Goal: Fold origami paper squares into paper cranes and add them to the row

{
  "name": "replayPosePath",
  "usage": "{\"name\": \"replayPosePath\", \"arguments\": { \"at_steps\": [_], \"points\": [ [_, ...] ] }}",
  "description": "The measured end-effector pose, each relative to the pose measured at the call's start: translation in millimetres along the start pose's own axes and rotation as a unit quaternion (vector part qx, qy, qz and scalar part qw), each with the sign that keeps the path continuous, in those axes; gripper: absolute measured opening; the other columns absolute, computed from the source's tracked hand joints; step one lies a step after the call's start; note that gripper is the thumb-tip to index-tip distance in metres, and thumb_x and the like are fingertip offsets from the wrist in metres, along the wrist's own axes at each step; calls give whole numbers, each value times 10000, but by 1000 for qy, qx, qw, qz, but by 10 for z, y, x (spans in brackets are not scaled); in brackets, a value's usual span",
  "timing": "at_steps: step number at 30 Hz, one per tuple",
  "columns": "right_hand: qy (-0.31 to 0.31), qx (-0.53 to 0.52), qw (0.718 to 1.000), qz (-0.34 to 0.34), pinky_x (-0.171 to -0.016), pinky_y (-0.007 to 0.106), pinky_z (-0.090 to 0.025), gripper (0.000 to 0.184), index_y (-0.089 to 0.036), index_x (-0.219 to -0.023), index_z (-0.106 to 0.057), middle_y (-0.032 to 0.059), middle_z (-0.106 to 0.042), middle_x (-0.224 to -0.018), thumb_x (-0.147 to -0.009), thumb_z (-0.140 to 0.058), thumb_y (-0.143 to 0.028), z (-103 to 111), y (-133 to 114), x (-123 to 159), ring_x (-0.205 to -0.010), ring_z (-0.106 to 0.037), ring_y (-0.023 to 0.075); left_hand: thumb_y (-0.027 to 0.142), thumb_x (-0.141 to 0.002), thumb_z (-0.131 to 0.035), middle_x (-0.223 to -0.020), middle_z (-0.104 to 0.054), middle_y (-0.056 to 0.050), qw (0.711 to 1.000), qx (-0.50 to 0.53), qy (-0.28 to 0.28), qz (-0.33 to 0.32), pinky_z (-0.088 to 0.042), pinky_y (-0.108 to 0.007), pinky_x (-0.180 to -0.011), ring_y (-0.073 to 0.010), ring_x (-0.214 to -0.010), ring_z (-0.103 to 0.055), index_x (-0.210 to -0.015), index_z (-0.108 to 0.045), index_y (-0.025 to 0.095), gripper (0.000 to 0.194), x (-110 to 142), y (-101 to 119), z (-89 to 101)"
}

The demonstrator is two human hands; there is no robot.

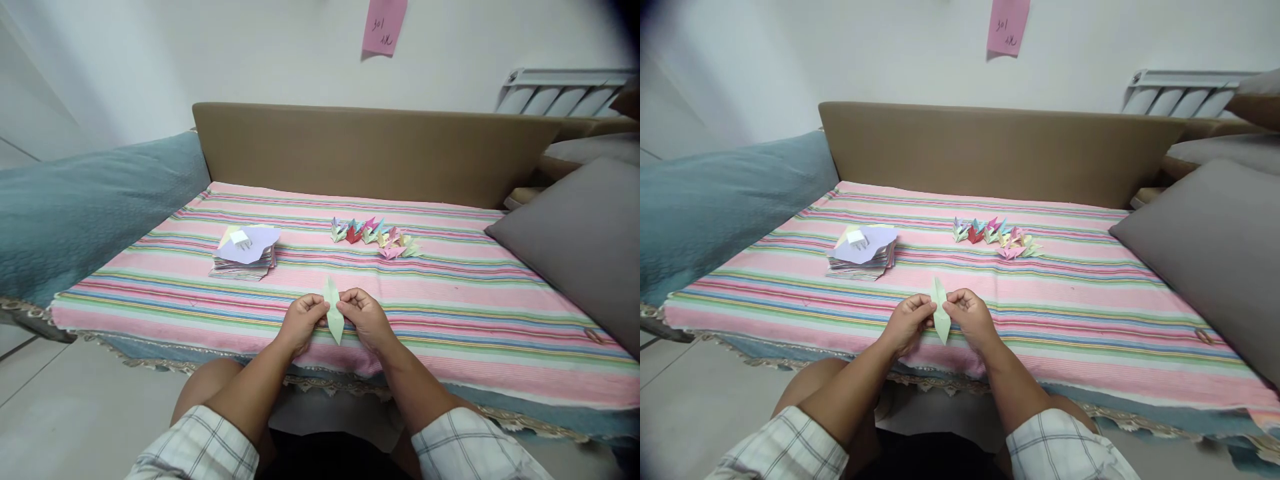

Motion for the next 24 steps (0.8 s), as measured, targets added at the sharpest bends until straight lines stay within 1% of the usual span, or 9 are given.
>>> {"name": "replayPosePath", "arguments": {
  "at_steps": [2,4,8,10,13,16,19,22,24],
  "points": [
    [2,0,1000,-13,-551,225,-431,281,-209,-708,-519,-31,-593,-710,-602,-746,-336,4,19,-1,-603,-530,104,434,-660,-668,-538,-506,49,996,-88,-4,-21,-343,-202,-504,-72,-488,-436,-664,-576,156,293,-10,12,29],
    [-6,9,1000,-16,-524,212,-402,280,-207,-693,-500,-49,-555,-649,-605,-737,-328,2,27,1,-560,-499,91,444,-742,-580,-562,-532,27,972,-226,6,-69,-351,-227,-544,-103,-545,-476,-647,-597,160,299,-16,65,60],
    [-29,111,992,-46,-475,226,-372,190,-212,-704,-517,-62,-511,-583,-655,-660,-328,0,52,16,-483,-456,94,354,-795,-524,-613,-573,1,852,-498,28,-159,-342,-276,-650,-147,-668,-522,-556,-598,180,304,1,193,45],
    [-37,231,972,-25,-500,244,-386,101,-211,-722,-565,-41,-556,-614,-691,-608,-297,5,35,23,-512,-486,113,332,-796,-533,-620,-580,-2,802,-575,29,-159,-332,-298,-689,-157,-692,-526,-534,-593,186,306,6,199,27],
    [-50,419,905,58,-599,276,-412,69,-216,-722,-628,-6,-613,-698,-733,-564,-238,-4,-20,33,-634,-542,146,348,-784,-573,-666,-587,-12,757,-633,39,-157,-327,-326,-726,-178,-733,-526,-592,-617,196,249,1,158,28],
    [-61,504,854,117,-681,295,-431,105,-222,-775,-664,24,-615,-800,-761,-561,-213,7,-46,40,-764,-561,170,328,-743,-640,-779,-581,-25,747,-638,46,-183,-345,-327,-743,-193,-805,-512,-730,-641,206,123,-14,109,50],
    [-99,519,835,153,-744,302,-445,139,-215,-847,-680,48,-605,-883,-780,-561,-186,43,-47,51,-867,-556,181,250,-762,-613,-873,-556,-36,752,-621,-11,-221,-367,-316,-773,-190,-867,-491,-801,-663,219,71,-21,77,50],
    [-143,528,817,181,-782,313,-453,201,-208,-910,-679,60,-603,-934,-792,-528,-147,87,-54,80,-906,-546,184,191,-773,-552,-915,-534,-45,745,-622,-68,-231,-373,-327,-811,-197,-907,-477,-860,-688,237,168,-1,95,67],
    [-168,535,805,195,-820,327,-451,257,-204,-976,-667,68,-597,-987,-772,-532,-125,108,-69,107,-944,-535,192,186,-723,-580,-944,-517,-45,742,-626,-97,-219,-374,-339,-832,-210,-940,-467,-953,-676,252,257,25,123,90]
  ]
}}
Point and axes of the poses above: each hand's wrist, its own x-axis away from the middle knuckle, its own z-axis out of the back of the hand, y = z × x, the point moved 4 cm from there along -x, towards the middle knuckle
